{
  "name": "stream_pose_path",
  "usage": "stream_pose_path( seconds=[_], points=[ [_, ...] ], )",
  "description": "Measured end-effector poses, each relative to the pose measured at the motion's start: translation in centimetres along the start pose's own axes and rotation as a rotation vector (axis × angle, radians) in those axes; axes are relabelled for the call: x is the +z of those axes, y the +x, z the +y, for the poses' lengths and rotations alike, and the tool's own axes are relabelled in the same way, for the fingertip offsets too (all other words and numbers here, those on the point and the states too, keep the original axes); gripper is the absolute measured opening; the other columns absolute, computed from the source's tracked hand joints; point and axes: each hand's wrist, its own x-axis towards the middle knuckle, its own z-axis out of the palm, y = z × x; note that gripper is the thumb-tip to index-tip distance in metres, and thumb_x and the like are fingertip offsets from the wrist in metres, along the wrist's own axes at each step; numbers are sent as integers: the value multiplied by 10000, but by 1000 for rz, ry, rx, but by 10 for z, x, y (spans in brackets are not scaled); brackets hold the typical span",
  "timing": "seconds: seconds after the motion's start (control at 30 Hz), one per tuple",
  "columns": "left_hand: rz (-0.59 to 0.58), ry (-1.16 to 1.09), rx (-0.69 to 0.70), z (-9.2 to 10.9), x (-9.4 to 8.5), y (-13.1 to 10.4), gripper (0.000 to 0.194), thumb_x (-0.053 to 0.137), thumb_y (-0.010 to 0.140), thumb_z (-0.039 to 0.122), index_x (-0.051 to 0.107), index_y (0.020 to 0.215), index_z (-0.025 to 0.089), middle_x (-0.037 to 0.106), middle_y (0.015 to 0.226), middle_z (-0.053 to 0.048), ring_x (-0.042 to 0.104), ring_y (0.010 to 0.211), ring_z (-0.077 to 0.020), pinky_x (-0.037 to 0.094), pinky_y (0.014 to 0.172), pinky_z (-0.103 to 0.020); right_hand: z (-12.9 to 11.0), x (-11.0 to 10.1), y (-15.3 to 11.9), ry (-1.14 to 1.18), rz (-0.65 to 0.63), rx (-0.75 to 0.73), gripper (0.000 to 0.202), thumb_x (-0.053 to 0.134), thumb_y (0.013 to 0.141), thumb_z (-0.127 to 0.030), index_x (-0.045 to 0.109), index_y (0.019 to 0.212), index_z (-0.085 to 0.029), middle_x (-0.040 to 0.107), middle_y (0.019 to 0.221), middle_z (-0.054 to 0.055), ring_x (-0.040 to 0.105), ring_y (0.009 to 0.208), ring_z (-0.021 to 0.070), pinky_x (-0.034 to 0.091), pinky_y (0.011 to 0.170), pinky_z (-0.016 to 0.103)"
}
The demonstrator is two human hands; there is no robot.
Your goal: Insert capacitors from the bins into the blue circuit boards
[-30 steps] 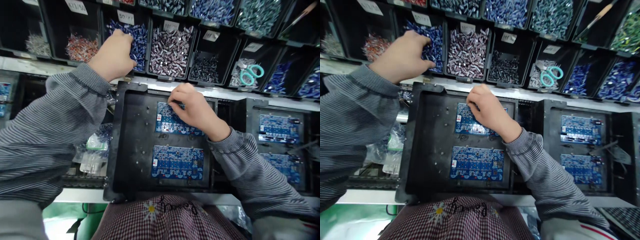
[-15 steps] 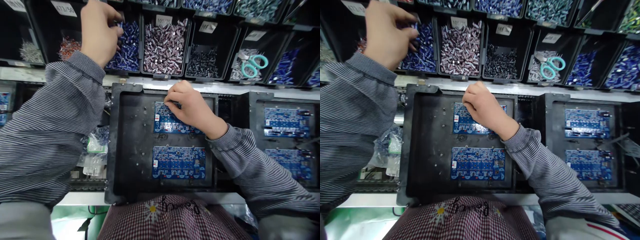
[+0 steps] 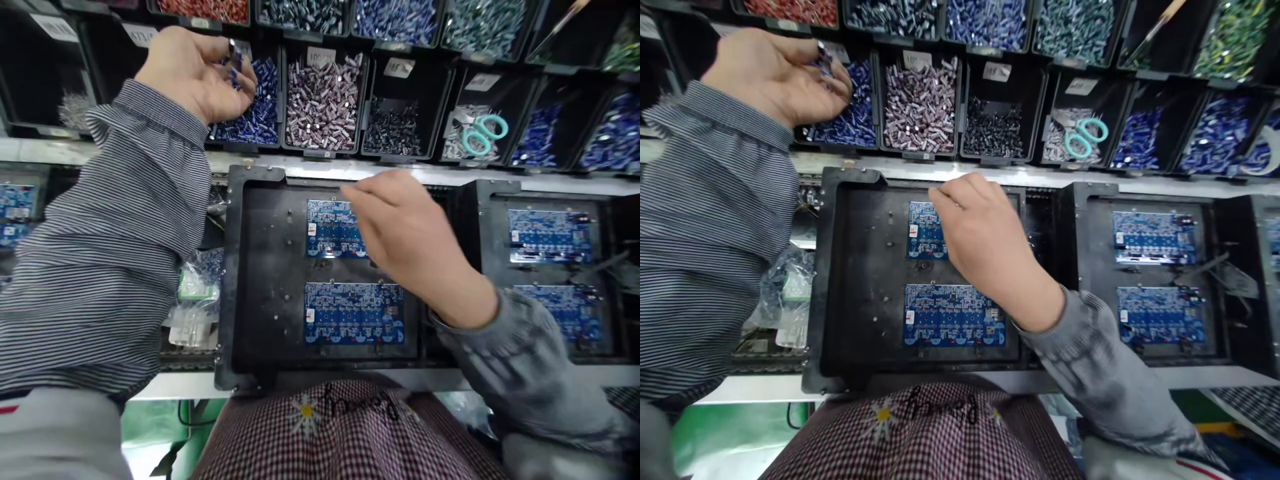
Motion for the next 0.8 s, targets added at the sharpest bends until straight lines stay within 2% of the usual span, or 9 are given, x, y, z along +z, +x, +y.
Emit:
stream_pose_path(
  seconds=[0.1, 0.17, 0.23, 0.3, 0.33, 0.4, 0.5, 0.63, 0.8],
  points=[
    [-36, -55, 55, -5, 9, -21, 161, 266, 964, 111, 397, 874, 134, 440, 755, 0, 384, 662, -22, 341, 494, -109, -8, -30, -31, 105, 61, 38, 302, 468, 889, -136, 597, 1162, -132, 652, 1001, 102, 580, 954, 227, 502, 825, 384],
    [-48, 6, 86, -21, 18, -45, 139, 353, 930, 110, 432, 816, 116, 468, 748, -12, 381, 635, -25, 312, 475, -101, -15, -38, -57, 179, 54, 70, 289, 522, 865, -120, 618, 1136, -148, 665, 970, 90, 599, 923, 209, 518, 828, 373],
    [-42, 140, 122, -49, 26, -76, 106, 444, 877, 73, 480, 779, 93, 544, 763, -33, 463, 674, -35, 380, 543, -94, -25, -35, -80, 230, 92, 138, 301, 562, 836, -94, 629, 1121, -166, 673, 969, 81, 604, 915, 198, 522, 837, 369],
    [-58, 247, 94, -88, 31, -108, 45, 530, 820, 23, 560, 806, 53, 622, 779, -56, 587, 777, -91, 485, 679, -154, -37, -23, -97, 279, 163, 192, 313, 589, 813, -76, 635, 1104, -183, 676, 969, 71, 602, 924, 194, 524, 845, 377],
    [-119, 275, 29, -110, 32, -122, 26, 578, 795, 23, 595, 812, 33, 652, 795, -77, 625, 803, -127, 517, 721, -203, -43, -16, -103, 308, 195, 198, 310, 600, 805, -72, 640, 1089, -189, 675, 963, 65, 599, 928, 193, 523, 849, 384],
    [-246, 271, -193, -150, 32, -148, 92, 622, 784, 46, 652, 867, 20, 689, 833, -116, 669, 826, -171, 547, 767, -258, -57, -1, -111, 373, 214, 174, 287, 612, 795, -68, 650, 1049, -197, 675, 950, 55, 592, 935, 190, 521, 856, 395],
    [-282, 203, -423, -191, 29, -172, 132, 640, 788, 60, 690, 908, 41, 708, 843, -127, 694, 801, -170, 565, 777, -249, -74, 15, -120, 435, 175, 132, 233, 606, 801, -72, 665, 994, -190, 681, 924, 54, 584, 935, 188, 519, 849, 396],
    [-238, 220, -446, -209, 25, -186, 111, 663, 812, 126, 712, 884, 57, 713, 875, -132, 699, 807, -164, 576, 720, -201, -87, 21, -130, 451, 230, 167, 183, 635, 787, -91, 670, 948, -169, 674, 871, 63, 588, 887, 185, 525, 823, 382],
    [-298, 251, -439, -214, 28, -195, 142, 658, 834, 179, 714, 880, 58, 708, 909, -129, 684, 831, -142, 561, 766, -199, -95, 19, -132, 451, 270, 180, 170, 647, 788, -111, 661, 949, -166, 672, 866, 64, 590, 881, 185, 533, 808, 376]
  ],
)
